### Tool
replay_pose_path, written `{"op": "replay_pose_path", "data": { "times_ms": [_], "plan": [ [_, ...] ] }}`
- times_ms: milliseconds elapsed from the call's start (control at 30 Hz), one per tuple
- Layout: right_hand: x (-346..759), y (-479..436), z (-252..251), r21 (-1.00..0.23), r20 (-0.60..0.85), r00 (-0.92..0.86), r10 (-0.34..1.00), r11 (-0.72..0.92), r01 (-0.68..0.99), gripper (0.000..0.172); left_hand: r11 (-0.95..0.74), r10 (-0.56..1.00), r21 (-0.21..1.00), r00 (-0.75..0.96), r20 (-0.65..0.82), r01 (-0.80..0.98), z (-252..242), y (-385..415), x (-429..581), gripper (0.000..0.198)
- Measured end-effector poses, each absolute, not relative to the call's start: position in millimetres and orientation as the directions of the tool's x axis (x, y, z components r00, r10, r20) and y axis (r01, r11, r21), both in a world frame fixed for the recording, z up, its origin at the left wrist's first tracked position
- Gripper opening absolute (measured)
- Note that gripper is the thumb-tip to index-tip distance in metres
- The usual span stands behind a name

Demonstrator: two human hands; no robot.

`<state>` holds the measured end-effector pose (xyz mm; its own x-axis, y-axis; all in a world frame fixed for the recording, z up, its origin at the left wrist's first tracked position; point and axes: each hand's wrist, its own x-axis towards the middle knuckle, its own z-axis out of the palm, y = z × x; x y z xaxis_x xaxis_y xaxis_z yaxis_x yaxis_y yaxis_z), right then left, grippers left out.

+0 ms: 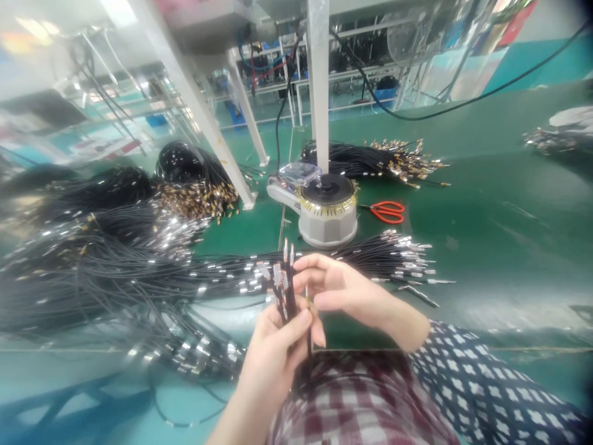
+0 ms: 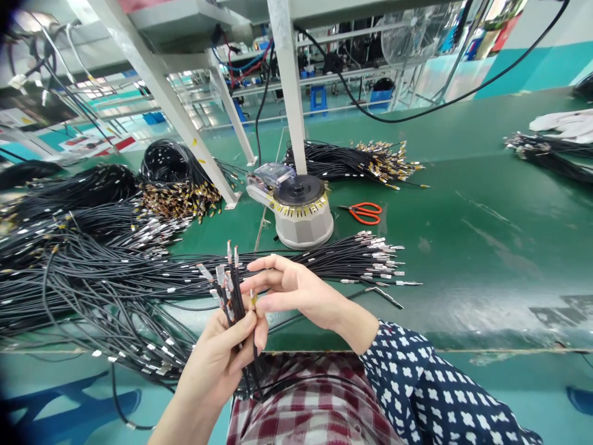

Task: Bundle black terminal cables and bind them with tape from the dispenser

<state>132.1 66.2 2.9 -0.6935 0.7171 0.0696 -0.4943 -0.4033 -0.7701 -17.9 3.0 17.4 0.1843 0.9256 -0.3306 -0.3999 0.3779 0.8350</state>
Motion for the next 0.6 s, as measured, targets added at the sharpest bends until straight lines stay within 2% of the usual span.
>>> {"op": "replay_pose_path", "data": {
  "times_ms": [133,600],
  "plan": [
    [128.6,68.5,0.4,-0.767,0.090,-0.694,0.714,-0.395,-0.506,0.053,0.410,0.910,0.816,0.242,-0.336,-0.409,15.6,4.8,-19.7,0.026],
    [125.7,75.3,-4.2,-0.796,0.120,-0.711,0.693,-0.361,-0.486,0.053,0.430,0.898,0.801,0.291,-0.330,-0.418,13.5,2.1,-20.0,0.025]
  ]
}}
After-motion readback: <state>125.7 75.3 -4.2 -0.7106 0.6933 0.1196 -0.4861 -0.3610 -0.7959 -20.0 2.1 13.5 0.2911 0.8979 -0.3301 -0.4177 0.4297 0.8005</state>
